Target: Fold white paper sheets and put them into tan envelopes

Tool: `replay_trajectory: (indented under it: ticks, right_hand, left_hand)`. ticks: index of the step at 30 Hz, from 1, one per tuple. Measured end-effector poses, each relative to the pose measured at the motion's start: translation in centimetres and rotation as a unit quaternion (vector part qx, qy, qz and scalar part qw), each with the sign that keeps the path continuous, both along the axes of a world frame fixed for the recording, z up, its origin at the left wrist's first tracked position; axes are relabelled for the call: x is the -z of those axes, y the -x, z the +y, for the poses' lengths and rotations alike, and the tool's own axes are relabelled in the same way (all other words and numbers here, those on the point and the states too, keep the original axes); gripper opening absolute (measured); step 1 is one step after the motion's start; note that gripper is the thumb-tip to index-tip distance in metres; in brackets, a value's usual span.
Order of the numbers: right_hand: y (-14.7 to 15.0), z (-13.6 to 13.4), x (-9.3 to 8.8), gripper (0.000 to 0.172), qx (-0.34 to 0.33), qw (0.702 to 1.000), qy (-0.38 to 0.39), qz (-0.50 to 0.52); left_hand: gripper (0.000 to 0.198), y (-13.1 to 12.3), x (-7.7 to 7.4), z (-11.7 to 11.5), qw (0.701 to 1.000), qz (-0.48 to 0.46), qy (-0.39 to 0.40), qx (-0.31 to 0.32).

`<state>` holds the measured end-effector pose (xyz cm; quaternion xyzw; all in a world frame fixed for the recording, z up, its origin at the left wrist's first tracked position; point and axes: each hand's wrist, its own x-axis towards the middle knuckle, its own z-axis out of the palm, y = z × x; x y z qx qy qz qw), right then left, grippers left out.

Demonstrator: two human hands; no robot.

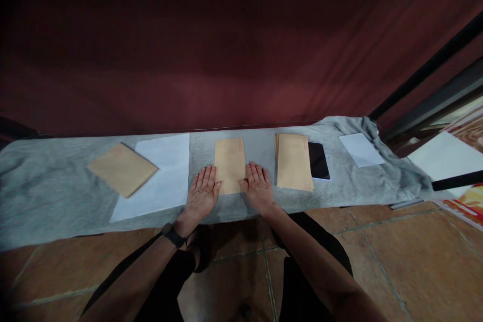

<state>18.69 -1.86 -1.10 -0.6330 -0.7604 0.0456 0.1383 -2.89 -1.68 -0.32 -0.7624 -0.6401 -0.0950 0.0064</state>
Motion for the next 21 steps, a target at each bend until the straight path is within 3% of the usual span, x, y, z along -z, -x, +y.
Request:
replay_trajectory:
  ticks: [2,5,7,10,21]
  right_hand:
    - [0.1,-0.5,-0.4,0.058,-0.011,1.0,-0.006,0.013]
    - [0.9,-2.1,-0.7,0.058,-0.089,0.995,-0.011,0.043]
    - [1.6,-3.5,-0.5,0.06,-0.146,0.988,-0.012,0.057]
    - [2.2,-5.4,0.2,0.062,-0.174,0.982,-0.039,0.057]
    - [0.0,-6.0,0.7,0.074,-0.138,0.987,-0.078,0.005]
  left_hand:
    - [0.062,-0.2,-0.4,-0.5,1.0,-0.009,-0.023,0.008]
    - [0.061,-1.0,-0.4,-2.1,0.996,-0.02,-0.035,0.078]
    - [0.061,-1.5,0.0,-3.5,0.99,-0.024,-0.027,0.136]
    - [0.065,-1.8,0.9,-5.2,0.985,-0.023,-0.029,0.169]
    - [0.079,-0.4,0.2,-6.0,0.991,0.022,-0.024,0.129]
